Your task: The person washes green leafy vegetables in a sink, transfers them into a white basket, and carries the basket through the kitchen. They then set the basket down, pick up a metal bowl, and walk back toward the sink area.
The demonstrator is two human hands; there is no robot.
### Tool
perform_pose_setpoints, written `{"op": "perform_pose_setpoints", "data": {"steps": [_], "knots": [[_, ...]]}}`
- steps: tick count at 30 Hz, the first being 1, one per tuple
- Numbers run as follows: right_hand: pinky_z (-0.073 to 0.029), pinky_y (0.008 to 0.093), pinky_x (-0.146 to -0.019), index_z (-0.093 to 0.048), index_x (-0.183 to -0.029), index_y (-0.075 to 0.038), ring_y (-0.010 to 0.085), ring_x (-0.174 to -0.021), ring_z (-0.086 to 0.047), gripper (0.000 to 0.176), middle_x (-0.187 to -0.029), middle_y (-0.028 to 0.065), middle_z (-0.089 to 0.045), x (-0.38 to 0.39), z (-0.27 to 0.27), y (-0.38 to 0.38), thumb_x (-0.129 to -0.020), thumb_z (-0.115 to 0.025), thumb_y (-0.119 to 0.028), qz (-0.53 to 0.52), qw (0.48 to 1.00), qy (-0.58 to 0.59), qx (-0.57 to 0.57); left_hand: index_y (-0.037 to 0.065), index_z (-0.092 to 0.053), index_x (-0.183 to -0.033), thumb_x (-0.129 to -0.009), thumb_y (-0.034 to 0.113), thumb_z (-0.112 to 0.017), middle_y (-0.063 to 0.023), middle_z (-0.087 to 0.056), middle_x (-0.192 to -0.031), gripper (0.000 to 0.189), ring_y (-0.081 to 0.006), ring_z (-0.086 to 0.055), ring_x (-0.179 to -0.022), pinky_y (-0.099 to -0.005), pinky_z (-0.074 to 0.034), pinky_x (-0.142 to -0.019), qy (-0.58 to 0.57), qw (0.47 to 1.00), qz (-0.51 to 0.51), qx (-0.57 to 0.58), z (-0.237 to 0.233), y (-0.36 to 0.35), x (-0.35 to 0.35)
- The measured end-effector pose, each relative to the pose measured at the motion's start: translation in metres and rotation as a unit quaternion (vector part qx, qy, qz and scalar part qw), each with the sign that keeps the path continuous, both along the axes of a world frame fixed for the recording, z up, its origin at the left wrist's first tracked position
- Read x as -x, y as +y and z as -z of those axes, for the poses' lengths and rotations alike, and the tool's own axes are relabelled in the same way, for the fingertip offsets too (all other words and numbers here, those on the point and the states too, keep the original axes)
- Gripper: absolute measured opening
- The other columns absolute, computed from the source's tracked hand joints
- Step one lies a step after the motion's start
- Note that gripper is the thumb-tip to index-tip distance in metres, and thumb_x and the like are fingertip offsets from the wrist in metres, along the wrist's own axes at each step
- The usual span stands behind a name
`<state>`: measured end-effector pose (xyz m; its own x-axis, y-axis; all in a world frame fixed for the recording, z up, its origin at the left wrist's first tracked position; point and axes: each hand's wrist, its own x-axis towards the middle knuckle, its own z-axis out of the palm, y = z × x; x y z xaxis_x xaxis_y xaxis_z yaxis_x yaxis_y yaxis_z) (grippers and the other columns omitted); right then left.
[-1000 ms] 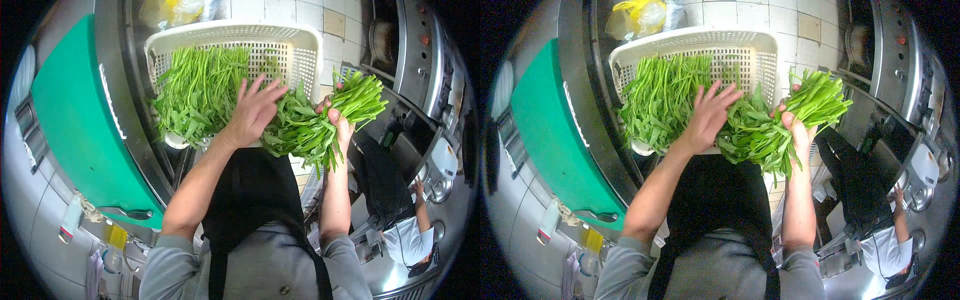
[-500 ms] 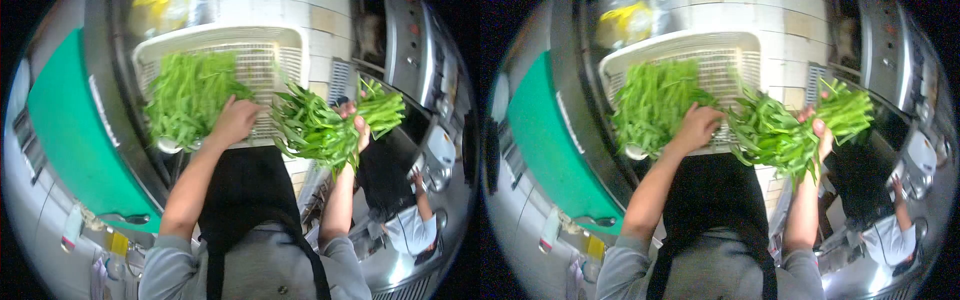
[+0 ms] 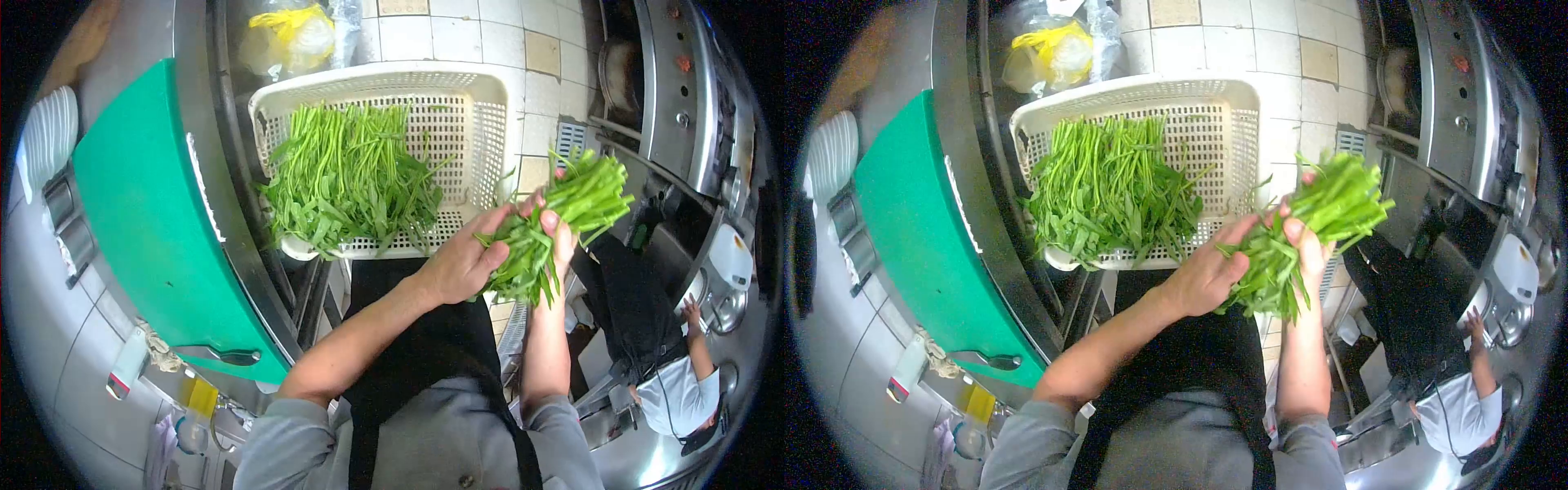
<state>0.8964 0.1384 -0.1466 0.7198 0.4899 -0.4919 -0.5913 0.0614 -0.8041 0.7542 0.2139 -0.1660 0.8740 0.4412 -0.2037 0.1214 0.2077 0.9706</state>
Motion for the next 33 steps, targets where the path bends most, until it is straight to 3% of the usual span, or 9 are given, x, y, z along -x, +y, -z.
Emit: {"op": "perform_pose_setpoints", "data": {"steps": [1,3,7,9,14,18,22,29,33], "knots": [[-0.051,0.0329,-0.075,-0.045,-0.140,-0.006,0.0195,-0.082,-0.059,0.071,-0.094,0.0076,-0.058,-0.002,-0.001,-0.009,-0.077,-0.077,-0.013,-0.005,1.000,0.005,0.005,-0.004,-0.041,-0.143,-0.105,0.040,-0.044,-0.0276,-0.049,-0.137,0.058,-0.0401,-0.048,-0.130,-0.0443,-0.037,-0.111,0.002,1.000,-0.003,-0.001,0.011,0.004,0.004],[-0.049,0.0354,-0.073,-0.043,-0.141,-0.007,0.0211,-0.080,-0.058,0.071,-0.093,0.0070,-0.056,-0.012,0.003,-0.026,-0.078,-0.076,-0.013,-0.016,1.000,-0.005,-0.002,-0.003,-0.046,-0.138,-0.105,0.041,-0.042,-0.0262,-0.052,-0.137,0.055,-0.0439,-0.051,-0.127,-0.0485,-0.040,-0.109,0.070,0.977,0.023,-0.202,0.041,0.022,0.007],[-0.047,0.0338,-0.073,-0.042,-0.141,-0.007,0.0188,-0.079,-0.053,0.072,-0.091,0.0053,-0.054,-0.021,0.005,-0.038,-0.078,-0.075,-0.012,0.023,0.998,0.021,-0.058,0.000,-0.052,-0.129,-0.099,0.027,-0.052,-0.0214,-0.058,-0.123,0.040,-0.0407,-0.060,-0.110,-0.0500,-0.050,-0.097,0.286,0.930,-0.030,-0.231,0.088,0.056,-0.002],[-0.045,0.0326,-0.074,-0.041,-0.142,-0.005,0.0176,-0.081,-0.052,0.072,-0.092,0.0056,-0.054,-0.021,0.010,-0.038,-0.079,-0.075,-0.012,0.017,0.999,0.000,-0.047,0.005,-0.054,-0.124,-0.091,0.014,-0.059,-0.0176,-0.059,-0.110,0.035,-0.0349,-0.063,-0.100,-0.0494,-0.055,-0.086,0.379,0.822,0.140,-0.402,0.117,0.051,-0.002],[-0.046,0.0333,-0.074,-0.041,-0.142,-0.004,0.0178,-0.082,-0.053,0.071,-0.092,0.0060,-0.055,-0.018,0.017,-0.040,-0.080,-0.075,-0.012,-0.014,0.999,-0.010,-0.045,0.004,-0.053,-0.122,-0.085,0.003,-0.062,-0.0178,-0.059,-0.110,0.039,-0.0362,-0.063,-0.102,-0.0484,-0.056,-0.085,0.400,0.836,0.177,-0.330,0.109,0.058,-0.008],[-0.046,0.0332,-0.075,-0.041,-0.142,-0.005,0.0176,-0.082,-0.054,0.072,-0.092,0.0056,-0.056,-0.017,0.013,-0.032,-0.080,-0.078,-0.014,-0.020,0.998,-0.006,-0.053,0.002,-0.048,-0.132,-0.086,0.008,-0.066,-0.0216,-0.058,-0.120,0.050,-0.0401,-0.057,-0.112,-0.0494,-0.048,-0.096,0.329,0.886,0.008,-0.326,0.071,0.074,0.012],[-0.047,0.0324,-0.076,-0.043,-0.141,-0.004,0.0176,-0.081,-0.054,0.071,-0.092,0.0059,-0.057,-0.016,0.014,-0.030,-0.080,-0.078,-0.013,-0.014,0.999,-0.004,-0.038,-0.006,-0.038,-0.142,-0.086,0.019,-0.072,-0.0261,-0.051,-0.132,0.069,-0.0427,-0.049,-0.121,-0.0486,-0.040,-0.104,0.316,0.847,-0.146,-0.403,0.062,0.085,0.034],[-0.047,0.0330,-0.076,-0.043,-0.140,-0.004,0.0181,-0.081,-0.054,0.069,-0.091,0.0050,-0.057,-0.011,0.011,-0.021,-0.081,-0.078,-0.012,-0.042,0.998,0.000,-0.049,-0.014,-0.017,-0.149,-0.069,0.054,-0.086,-0.0346,-0.043,-0.140,0.125,-0.0432,-0.047,-0.128,-0.0463,-0.043,-0.106,0.553,0.784,-0.063,-0.276,0.094,0.092,0.033],[-0.048,0.0344,-0.074,-0.043,-0.141,-0.003,0.0192,-0.080,-0.057,0.072,-0.091,0.0051,-0.058,-0.007,0.020,-0.027,-0.080,-0.080,-0.013,-0.027,0.999,0.007,-0.045,-0.011,-0.008,-0.151,-0.068,0.046,-0.089,-0.0331,-0.035,-0.147,0.129,-0.0397,-0.048,-0.130,-0.0447,-0.044,-0.107,0.599,0.772,-0.040,-0.208,0.100,0.087,0.019]]}}
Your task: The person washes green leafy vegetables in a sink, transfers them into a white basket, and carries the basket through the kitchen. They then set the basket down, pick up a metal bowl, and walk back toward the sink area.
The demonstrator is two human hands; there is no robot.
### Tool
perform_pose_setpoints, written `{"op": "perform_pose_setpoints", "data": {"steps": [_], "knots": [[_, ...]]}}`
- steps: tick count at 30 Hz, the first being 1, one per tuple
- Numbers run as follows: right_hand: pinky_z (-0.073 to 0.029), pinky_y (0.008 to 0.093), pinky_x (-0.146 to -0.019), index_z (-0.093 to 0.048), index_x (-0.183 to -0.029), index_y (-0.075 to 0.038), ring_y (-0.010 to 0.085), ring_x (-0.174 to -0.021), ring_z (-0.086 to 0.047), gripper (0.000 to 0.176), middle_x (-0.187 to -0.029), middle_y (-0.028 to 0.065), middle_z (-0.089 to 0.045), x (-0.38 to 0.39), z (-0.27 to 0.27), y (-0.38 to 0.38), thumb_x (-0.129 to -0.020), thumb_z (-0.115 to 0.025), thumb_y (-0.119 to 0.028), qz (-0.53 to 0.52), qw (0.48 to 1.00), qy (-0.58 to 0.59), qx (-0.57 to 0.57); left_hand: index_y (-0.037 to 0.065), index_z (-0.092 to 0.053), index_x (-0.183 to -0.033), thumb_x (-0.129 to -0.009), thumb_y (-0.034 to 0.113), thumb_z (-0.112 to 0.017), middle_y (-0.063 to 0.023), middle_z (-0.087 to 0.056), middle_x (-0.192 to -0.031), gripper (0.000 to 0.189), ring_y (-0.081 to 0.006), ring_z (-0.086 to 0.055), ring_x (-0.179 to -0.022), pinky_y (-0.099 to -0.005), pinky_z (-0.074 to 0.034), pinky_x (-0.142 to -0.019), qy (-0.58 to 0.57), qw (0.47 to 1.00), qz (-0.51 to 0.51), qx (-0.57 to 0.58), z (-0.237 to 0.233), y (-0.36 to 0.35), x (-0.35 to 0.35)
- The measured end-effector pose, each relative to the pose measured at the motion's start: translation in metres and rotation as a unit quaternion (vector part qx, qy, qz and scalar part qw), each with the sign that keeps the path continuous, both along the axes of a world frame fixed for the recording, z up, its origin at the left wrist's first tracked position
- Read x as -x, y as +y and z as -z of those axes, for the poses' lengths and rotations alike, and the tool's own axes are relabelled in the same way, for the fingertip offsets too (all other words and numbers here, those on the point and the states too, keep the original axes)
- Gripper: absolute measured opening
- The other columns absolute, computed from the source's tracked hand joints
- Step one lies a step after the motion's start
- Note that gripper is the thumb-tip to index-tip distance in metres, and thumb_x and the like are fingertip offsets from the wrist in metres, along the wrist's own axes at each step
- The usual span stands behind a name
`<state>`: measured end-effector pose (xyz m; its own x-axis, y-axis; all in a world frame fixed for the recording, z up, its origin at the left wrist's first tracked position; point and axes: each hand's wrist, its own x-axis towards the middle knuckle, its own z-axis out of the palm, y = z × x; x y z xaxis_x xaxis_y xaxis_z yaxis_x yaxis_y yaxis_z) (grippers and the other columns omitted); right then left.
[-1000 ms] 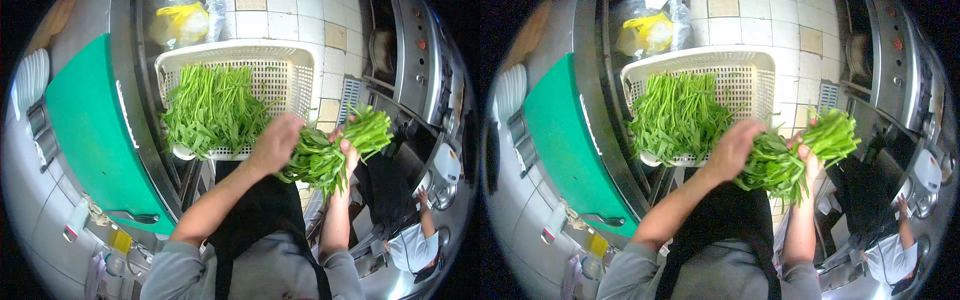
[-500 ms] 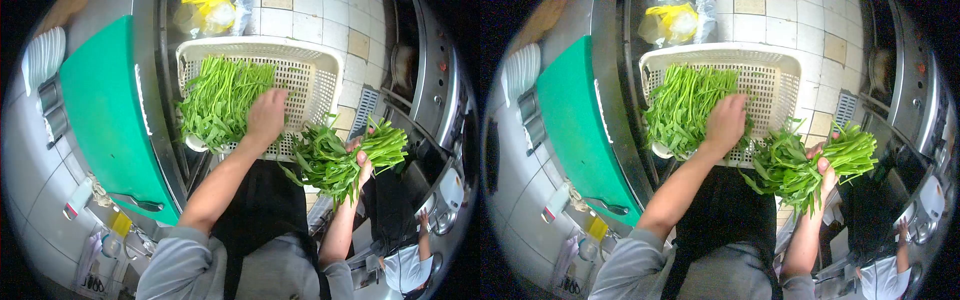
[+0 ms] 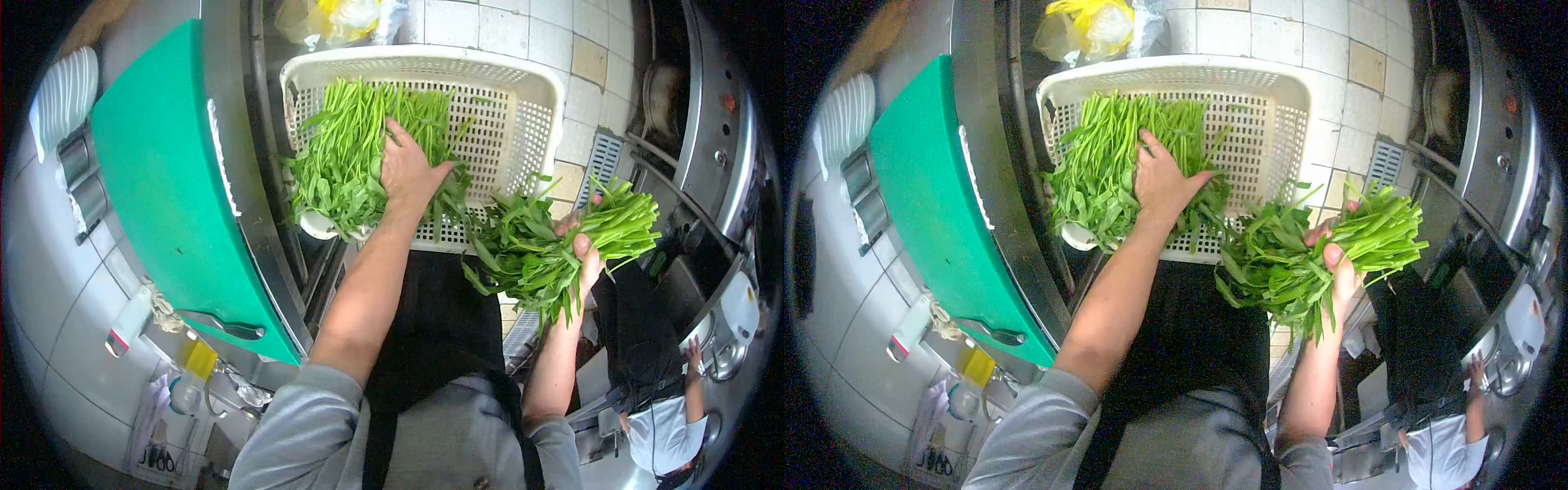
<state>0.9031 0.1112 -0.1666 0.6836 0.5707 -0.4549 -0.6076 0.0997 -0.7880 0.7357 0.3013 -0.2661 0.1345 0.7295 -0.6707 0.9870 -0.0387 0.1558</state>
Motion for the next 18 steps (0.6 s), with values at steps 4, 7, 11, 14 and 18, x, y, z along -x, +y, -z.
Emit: {"op": "perform_pose_setpoints", "data": {"steps": [4,7,11,14,18], "knots": [[-0.050,0.0363,-0.071,-0.043,-0.141,-0.002,0.0206,-0.079,-0.061,0.076,-0.092,0.0063,-0.060,0.003,0.003,-0.002,-0.079,-0.084,-0.017,0.005,1.000,-0.004,0.011,-0.008,-0.016,-0.151,-0.071,0.032,-0.087,-0.0317,-0.044,-0.142,0.113,-0.0418,-0.053,-0.124,-0.0467,-0.047,-0.103,-0.050,0.998,0.017,-0.039,0.016,-0.002,0.012],[-0.051,0.0363,-0.071,-0.044,-0.140,-0.001,0.0213,-0.078,-0.062,0.077,-0.093,0.0074,-0.062,0.000,0.000,-0.003,-0.078,-0.085,-0.020,-0.001,0.999,-0.019,0.026,-0.005,-0.026,-0.148,-0.074,0.020,-0.081,-0.0288,-0.054,-0.132,0.095,-0.0447,-0.059,-0.115,-0.0488,-0.050,-0.099,-0.133,0.989,-0.060,0.022,0.018,0.014,0.023],[-0.052,0.0336,-0.071,-0.046,-0.137,-0.001,0.0210,-0.079,-0.062,0.075,-0.095,0.0081,-0.062,-0.004,0.010,-0.013,-0.076,-0.085,-0.021,-0.015,0.998,-0.017,0.058,-0.007,-0.034,-0.144,-0.077,0.003,-0.075,-0.0270,-0.057,-0.124,0.079,-0.0411,-0.060,-0.113,-0.0445,-0.052,-0.097,-0.167,0.984,-0.061,-0.011,-0.019,0.018,0.016],[-0.049,0.0322,-0.072,-0.046,-0.138,0.001,0.0186,-0.077,-0.061,0.074,-0.092,0.0067,-0.061,0.001,0.009,-0.014,-0.079,-0.081,-0.026,-0.024,0.992,-0.021,0.123,-0.005,-0.033,-0.145,-0.078,0.003,-0.074,-0.0219,-0.050,-0.128,0.079,-0.0402,-0.054,-0.116,-0.0485,-0.046,-0.102,-0.206,0.978,-0.011,-0.009,-0.033,-0.001,0.000],[-0.054,0.0320,-0.071,-0.050,-0.134,-0.001,0.0189,-0.079,-0.062,0.069,-0.097,0.0072,-0.062,0.007,0.017,-0.019,-0.075,-0.081,-0.018,0.004,0.992,0.006,0.129,-0.005,-0.027,-0.149,-0.079,0.007,-0.077,-0.0269,-0.044,-0.135,0.087,-0.0416,-0.046,-0.127,-0.0448,-0.039,-0.111,-0.198,0.979,0.051,-0.024,-0.014,-0.019,-0.022]]}}
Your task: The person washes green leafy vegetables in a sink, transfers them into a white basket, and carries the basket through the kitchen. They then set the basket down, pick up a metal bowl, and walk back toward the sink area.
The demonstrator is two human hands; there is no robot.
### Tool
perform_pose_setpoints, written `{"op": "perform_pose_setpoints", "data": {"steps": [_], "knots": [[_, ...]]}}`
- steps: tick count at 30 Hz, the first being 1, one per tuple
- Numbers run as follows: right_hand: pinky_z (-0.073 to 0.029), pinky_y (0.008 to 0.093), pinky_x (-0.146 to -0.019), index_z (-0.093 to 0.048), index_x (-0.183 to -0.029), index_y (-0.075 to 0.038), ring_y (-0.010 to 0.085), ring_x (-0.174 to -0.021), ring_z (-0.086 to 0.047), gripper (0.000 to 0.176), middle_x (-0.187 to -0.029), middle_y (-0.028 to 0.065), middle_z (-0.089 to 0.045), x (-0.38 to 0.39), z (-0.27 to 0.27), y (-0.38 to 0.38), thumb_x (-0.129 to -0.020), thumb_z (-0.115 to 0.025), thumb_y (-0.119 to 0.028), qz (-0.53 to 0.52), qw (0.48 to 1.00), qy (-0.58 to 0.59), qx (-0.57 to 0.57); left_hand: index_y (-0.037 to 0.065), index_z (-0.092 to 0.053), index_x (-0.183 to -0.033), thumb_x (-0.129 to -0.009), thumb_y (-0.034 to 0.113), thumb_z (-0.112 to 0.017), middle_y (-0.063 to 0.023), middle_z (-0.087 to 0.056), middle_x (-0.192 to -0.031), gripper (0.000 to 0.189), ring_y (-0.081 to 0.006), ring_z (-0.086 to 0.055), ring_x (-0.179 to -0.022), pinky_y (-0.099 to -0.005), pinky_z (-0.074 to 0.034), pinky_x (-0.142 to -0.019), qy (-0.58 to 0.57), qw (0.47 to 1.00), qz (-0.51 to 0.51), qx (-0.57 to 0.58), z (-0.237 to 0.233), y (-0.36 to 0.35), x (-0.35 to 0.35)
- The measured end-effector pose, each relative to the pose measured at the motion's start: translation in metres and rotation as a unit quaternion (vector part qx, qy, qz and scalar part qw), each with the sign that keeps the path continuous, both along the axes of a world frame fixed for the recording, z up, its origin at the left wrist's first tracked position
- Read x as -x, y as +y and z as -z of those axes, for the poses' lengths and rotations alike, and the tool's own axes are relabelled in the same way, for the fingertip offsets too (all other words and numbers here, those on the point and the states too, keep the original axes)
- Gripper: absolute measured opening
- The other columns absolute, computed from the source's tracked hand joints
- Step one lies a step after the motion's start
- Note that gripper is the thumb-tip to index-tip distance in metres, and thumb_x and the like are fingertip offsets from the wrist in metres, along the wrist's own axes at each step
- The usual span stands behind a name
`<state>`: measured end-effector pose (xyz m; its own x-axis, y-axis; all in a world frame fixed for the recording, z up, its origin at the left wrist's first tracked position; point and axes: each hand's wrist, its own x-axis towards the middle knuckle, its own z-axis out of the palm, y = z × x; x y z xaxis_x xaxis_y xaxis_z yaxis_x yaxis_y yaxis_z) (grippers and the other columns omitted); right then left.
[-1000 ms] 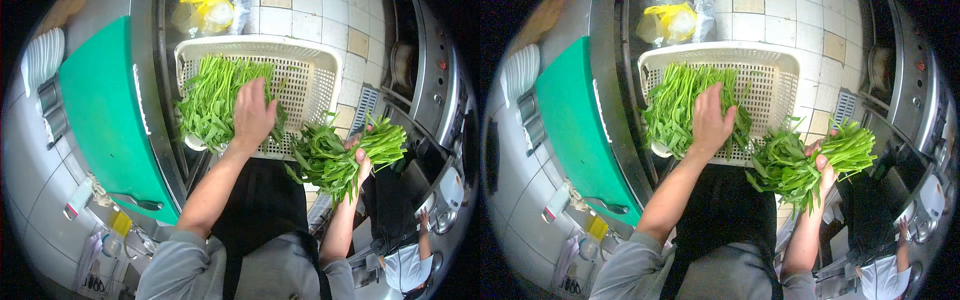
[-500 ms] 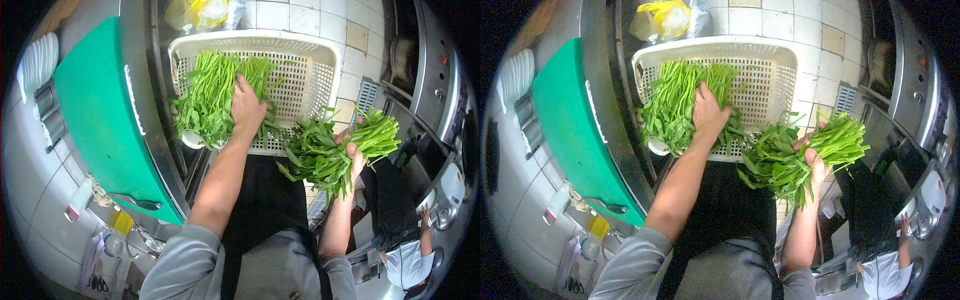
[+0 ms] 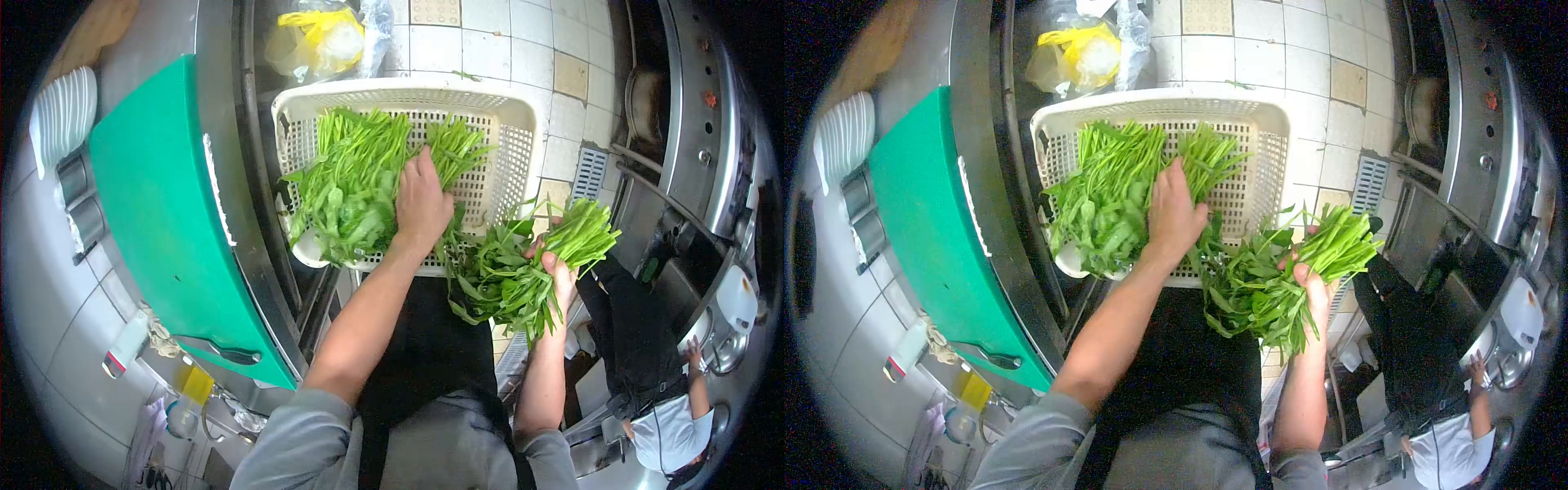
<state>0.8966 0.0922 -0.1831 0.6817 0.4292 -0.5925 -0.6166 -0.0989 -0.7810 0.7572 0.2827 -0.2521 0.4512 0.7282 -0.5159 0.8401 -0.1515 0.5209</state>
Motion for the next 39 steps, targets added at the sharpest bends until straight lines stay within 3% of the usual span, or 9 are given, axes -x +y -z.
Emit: {"op": "perform_pose_setpoints", "data": {"steps": [5,8,11,15,20,26,29,35,39], "knots": [[-0.055,0.0318,-0.072,-0.051,-0.134,-0.001,0.0192,-0.078,-0.064,0.071,-0.094,0.0076,-0.062,0.004,-0.010,0.013,-0.073,-0.082,-0.020,-0.026,0.999,0.007,0.024,-0.006,-0.015,-0.154,-0.084,0.031,-0.077,-0.0372,-0.029,-0.148,0.101,-0.0500,-0.031,-0.140,-0.0513,-0.030,-0.116,-0.019,0.993,-0.069,0.096,0.008,-0.006,-0.013],[-0.055,0.0315,-0.072,-0.050,-0.136,-0.001,0.0189,-0.078,-0.064,0.073,-0.096,0.0072,-0.062,0.006,-0.007,0.015,-0.074,-0.082,-0.021,-0.008,0.999,0.017,0.030,-0.006,-0.021,-0.153,-0.090,0.046,-0.066,-0.0396,-0.020,-0.155,0.094,-0.0512,-0.021,-0.146,-0.0533,-0.025,-0.119,0.012,0.999,0.042,0.005,-0.019,-0.020,-0.007],[-0.055,0.0320,-0.073,-0.049,-0.137,-0.001,0.0187,-0.079,-0.064,0.073,-0.097,0.0072,-0.062,0.008,-0.004,0.013,-0.075,-0.082,-0.020,0.016,0.999,0.022,0.024,-0.008,-0.032,-0.149,-0.090,0.044,-0.066,-0.0384,-0.030,-0.151,0.085,-0.0506,-0.027,-0.144,-0.0537,-0.023,-0.120,-0.027,0.988,0.149,-0.016,-0.053,-0.017,0.005],[-0.053,0.0320,-0.077,-0.048,-0.140,-0.001,0.0182,-0.085,-0.063,0.072,-0.101,0.0081,-0.064,0.003,0.001,0.005,-0.081,-0.080,-0.026,-0.049,0.999,-0.007,0.016,-0.002,-0.036,-0.149,-0.085,0.047,-0.073,-0.0361,-0.035,-0.149,0.089,-0.0486,-0.033,-0.141,-0.0560,-0.025,-0.118,-0.037,0.978,0.033,-0.202,-0.070,0.042,0.009],[-0.054,0.0316,-0.069,-0.049,-0.135,-0.001,0.0187,-0.077,-0.063,0.073,-0.094,0.0075,-0.062,0.005,0.000,0.013,-0.074,-0.082,-0.022,-0.007,1.000,-0.002,0.017,0.008,-0.015,-0.158,-0.073,0.045,-0.083,-0.0331,-0.030,-0.152,0.115,-0.0477,-0.039,-0.137,-0.0542,-0.033,-0.114,0.312,0.945,0.032,-0.093,-0.018,0.087,0.036],[-0.053,0.0310,-0.068,-0.050,-0.134,0.000,0.0185,-0.076,-0.063,0.073,-0.094,0.0071,-0.062,0.002,0.004,0.007,-0.074,-0.083,-0.023,-0.006,1.000,-0.009,0.002,0.011,-0.013,-0.158,-0.077,0.023,-0.082,-0.0322,-0.048,-0.135,0.107,-0.0414,-0.060,-0.116,-0.0477,-0.053,-0.094,0.236,0.970,-0.061,-0.002,-0.013,0.115,0.074],[-0.053,0.0312,-0.069,-0.050,-0.134,0.000,0.0184,-0.076,-0.063,0.072,-0.095,0.0068,-0.062,0.004,0.001,0.012,-0.075,-0.083,-0.024,0.001,0.999,-0.020,0.030,0.010,-0.016,-0.156,-0.078,0.023,-0.081,-0.0292,-0.055,-0.124,0.102,-0.0416,-0.058,-0.117,-0.0481,-0.051,-0.095,0.183,0.975,-0.083,-0.097,-0.021,0.112,0.090],[-0.051,0.0294,-0.074,-0.049,-0.138,-0.002,0.0157,-0.083,-0.061,0.070,-0.098,0.0057,-0.062,0.001,0.006,0.009,-0.081,-0.081,-0.027,-0.043,0.998,-0.026,0.027,0.004,-0.013,-0.158,-0.069,0.043,-0.089,-0.0267,-0.036,-0.152,0.123,-0.0423,-0.045,-0.134,-0.0521,-0.037,-0.112,0.258,0.957,-0.028,-0.130,-0.036,0.096,0.072],[-0.053,0.0320,-0.075,-0.051,-0.136,-0.002,0.0168,-0.083,-0.062,0.070,-0.099,0.0064,-0.062,-0.003,0.010,0.009,-0.078,-0.082,-0.024,-0.030,0.999,-0.001,0.013,0.000,-0.027,-0.154,-0.078,0.037,-0.083,-0.0307,-0.035,-0.152,0.101,-0.0465,-0.037,-0.139,-0.0511,-0.027,-0.118,0.176,0.941,0.056,-0.283,-0.084,0.070,0.045]]}}
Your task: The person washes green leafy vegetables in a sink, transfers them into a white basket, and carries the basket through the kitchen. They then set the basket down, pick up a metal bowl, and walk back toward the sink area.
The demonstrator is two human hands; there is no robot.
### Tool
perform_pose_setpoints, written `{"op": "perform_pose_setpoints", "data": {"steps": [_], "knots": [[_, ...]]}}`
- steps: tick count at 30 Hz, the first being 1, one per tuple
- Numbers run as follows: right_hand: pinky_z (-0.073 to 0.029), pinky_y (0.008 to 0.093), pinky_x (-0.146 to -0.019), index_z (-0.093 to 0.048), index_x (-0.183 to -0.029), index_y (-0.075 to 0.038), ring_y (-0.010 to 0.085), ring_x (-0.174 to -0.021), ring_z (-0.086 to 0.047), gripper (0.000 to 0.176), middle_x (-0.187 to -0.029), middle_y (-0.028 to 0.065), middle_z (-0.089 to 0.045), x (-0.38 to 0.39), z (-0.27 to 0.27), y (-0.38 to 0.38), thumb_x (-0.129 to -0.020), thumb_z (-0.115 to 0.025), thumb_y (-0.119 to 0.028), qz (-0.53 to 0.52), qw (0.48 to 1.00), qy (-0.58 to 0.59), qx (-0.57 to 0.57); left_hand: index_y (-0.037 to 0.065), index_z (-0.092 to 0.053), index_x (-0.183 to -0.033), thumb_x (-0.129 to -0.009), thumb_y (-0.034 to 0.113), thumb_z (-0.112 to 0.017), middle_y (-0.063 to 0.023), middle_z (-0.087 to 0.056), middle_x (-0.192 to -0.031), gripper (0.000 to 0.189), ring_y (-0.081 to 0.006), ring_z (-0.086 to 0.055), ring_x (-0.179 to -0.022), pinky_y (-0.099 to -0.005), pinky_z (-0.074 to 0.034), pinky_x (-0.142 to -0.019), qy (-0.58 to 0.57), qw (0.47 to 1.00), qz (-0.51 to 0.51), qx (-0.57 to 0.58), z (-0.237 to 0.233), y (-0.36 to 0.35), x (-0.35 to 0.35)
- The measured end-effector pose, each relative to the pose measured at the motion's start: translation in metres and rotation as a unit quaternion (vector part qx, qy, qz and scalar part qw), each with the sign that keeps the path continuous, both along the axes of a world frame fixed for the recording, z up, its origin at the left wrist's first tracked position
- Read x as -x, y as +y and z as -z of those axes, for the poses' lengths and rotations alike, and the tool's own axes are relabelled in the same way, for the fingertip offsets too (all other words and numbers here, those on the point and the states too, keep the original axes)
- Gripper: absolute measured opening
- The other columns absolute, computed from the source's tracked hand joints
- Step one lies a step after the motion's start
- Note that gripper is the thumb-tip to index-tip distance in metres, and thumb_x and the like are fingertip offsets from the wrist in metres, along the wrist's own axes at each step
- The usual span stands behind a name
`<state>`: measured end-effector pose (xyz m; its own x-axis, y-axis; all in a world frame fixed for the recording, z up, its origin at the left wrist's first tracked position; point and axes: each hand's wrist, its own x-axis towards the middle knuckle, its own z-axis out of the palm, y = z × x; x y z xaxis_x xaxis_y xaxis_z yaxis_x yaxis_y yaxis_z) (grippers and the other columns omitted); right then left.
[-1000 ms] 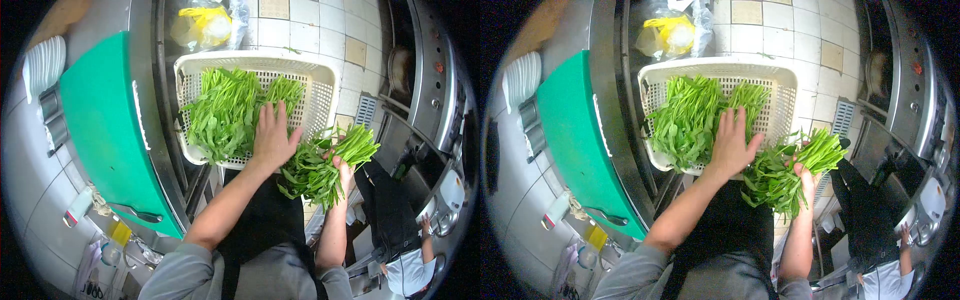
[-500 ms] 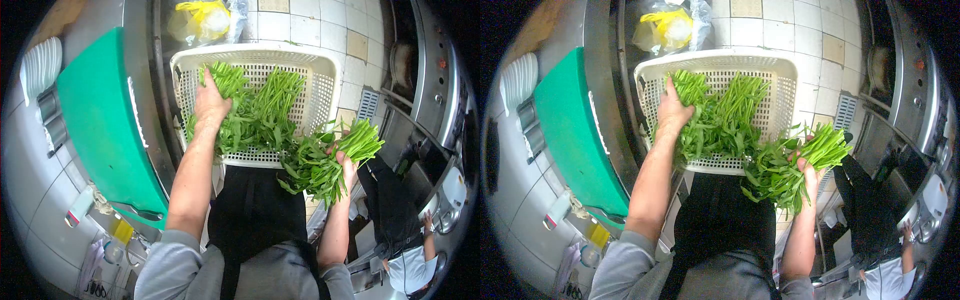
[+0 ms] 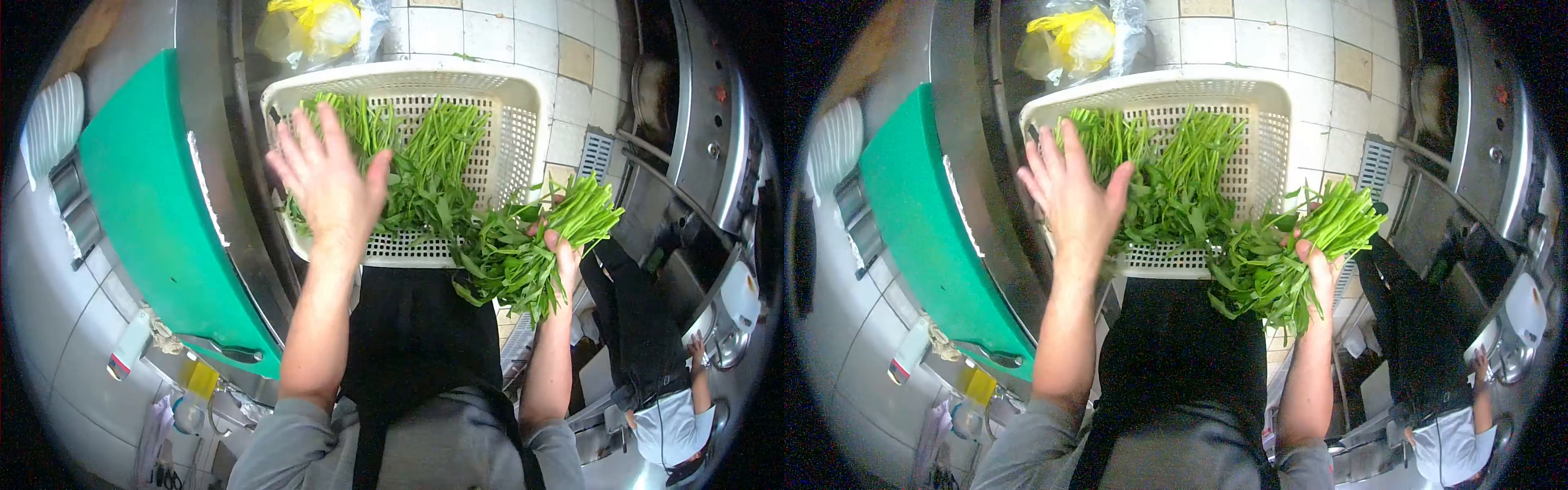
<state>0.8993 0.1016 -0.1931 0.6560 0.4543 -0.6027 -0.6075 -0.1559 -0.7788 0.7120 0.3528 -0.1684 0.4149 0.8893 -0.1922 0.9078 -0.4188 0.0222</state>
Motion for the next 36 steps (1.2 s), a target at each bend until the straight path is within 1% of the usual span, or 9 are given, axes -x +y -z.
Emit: {"op": "perform_pose_setpoints", "data": {"steps": [2,3,8,13,17,26,28,32,36], "knots": [[-0.056,0.0343,-0.074,-0.052,-0.134,-0.001,0.0175,-0.082,-0.063,0.071,-0.098,0.0069,-0.063,0.000,-0.004,0.001,-0.074,-0.084,-0.021,0.022,1.000,0.010,-0.003,-0.005,-0.037,-0.148,-0.087,0.030,-0.075,-0.0340,-0.037,-0.149,0.080,-0.0500,-0.030,-0.143,-0.0522,-0.022,-0.119,-0.275,0.957,0.081,0.040,0.012,-0.014,-0.017],[-0.055,0.0342,-0.073,-0.052,-0.134,-0.001,0.0179,-0.081,-0.063,0.070,-0.098,0.0069,-0.063,0.000,-0.005,0.002,-0.074,-0.083,-0.021,0.020,1.000,0.014,-0.001,-0.009,-0.030,-0.149,-0.084,0.036,-0.077,-0.0362,-0.033,-0.151,0.093,-0.0513,-0.026,-0.144,-0.0516,-0.020,-0.120,-0.306,0.943,0.083,0.105,0.018,-0.025,-0.034],[-0.055,0.0324,-0.072,-0.051,-0.134,-0.002,0.0190,-0.079,-0.064,0.068,-0.096,0.0067,-0.063,0.000,0.000,0.003,-0.076,-0.082,-0.021,0.022,1.000,0.008,-0.007,-0.012,-0.004,-0.153,-0.072,0.053,-0.084,-0.0410,-0.015,-0.155,0.131,-0.0489,-0.017,-0.148,-0.0540,-0.019,-0.121,-0.116,0.965,-0.103,0.210,0.095,-0.064,-0.067],[-0.055,0.0318,-0.071,-0.051,-0.136,-0.002,0.0193,-0.080,-0.065,0.071,-0.098,0.0077,-0.064,-0.005,0.004,-0.014,-0.076,-0.083,-0.022,0.031,0.999,0.025,0.003,-0.007,0.001,-0.155,-0.069,0.052,-0.087,-0.0410,-0.012,-0.156,0.136,-0.0479,-0.017,-0.148,-0.0540,-0.021,-0.119,-0.034,0.946,-0.151,0.285,0.108,-0.065,-0.052],[-0.054,0.0313,-0.073,-0.049,-0.138,-0.001,0.0200,-0.081,-0.065,0.075,-0.098,0.0083,-0.064,-0.005,0.011,-0.022,-0.078,-0.084,-0.030,0.036,0.998,0.042,-0.019,0.002,-0.024,-0.154,-0.078,0.017,-0.080,-0.0216,-0.055,-0.119,0.095,-0.0371,-0.057,-0.114,-0.0487,-0.046,-0.099,-0.087,0.954,-0.111,0.263,0.106,-0.065,-0.047],[-0.051,0.0324,-0.074,-0.046,-0.140,0.001,0.0206,-0.083,-0.062,0.074,-0.098,0.0096,-0.062,-0.006,0.016,-0.015,-0.083,-0.077,-0.033,0.013,0.997,0.054,-0.052,0.000,-0.035,-0.149,-0.083,0.027,-0.078,-0.0244,-0.051,-0.134,0.082,-0.0405,-0.049,-0.125,-0.0497,-0.042,-0.104,-0.140,0.928,-0.072,0.336,0.084,-0.080,-0.077],[-0.051,0.0328,-0.074,-0.046,-0.140,0.001,0.0204,-0.083,-0.061,0.073,-0.097,0.0097,-0.062,-0.007,0.021,-0.018,-0.083,-0.077,-0.032,0.012,0.997,0.051,-0.048,-0.001,-0.035,-0.149,-0.086,0.032,-0.075,-0.0267,-0.047,-0.141,0.081,-0.0420,-0.045,-0.131,-0.0499,-0.037,-0.109,-0.158,0.967,0.088,0.179,0.061,-0.084,-0.064],[-0.052,0.0321,-0.073,-0.047,-0.139,0.000,0.0203,-0.085,-0.062,0.073,-0.097,0.0102,-0.062,-0.005,0.022,-0.019,-0.083,-0.078,-0.033,0.022,0.996,0.067,-0.060,-0.009,-0.033,-0.147,-0.091,0.037,-0.069,-0.0299,-0.044,-0.144,0.081,-0.0440,-0.042,-0.135,-0.0497,-0.033,-0.113,-0.236,0.958,0.003,0.161,0.071,-0.055,-0.043],[-0.052,0.0316,-0.072,-0.047,-0.139,0.000,0.0199,-0.085,-0.063,0.074,-0.098,0.0097,-0.063,-0.011,0.023,-0.019,-0.083,-0.079,-0.036,0.009,0.997,0.056,-0.054,-0.011,-0.031,-0.146,-0.095,0.046,-0.061,-0.0298,-0.047,-0.142,0.083,-0.0401,-0.045,-0.134,-0.0470,-0.038,-0.109,-0.080,0.980,0.017,0.183,0.092,-0.037,-0.045]]}}
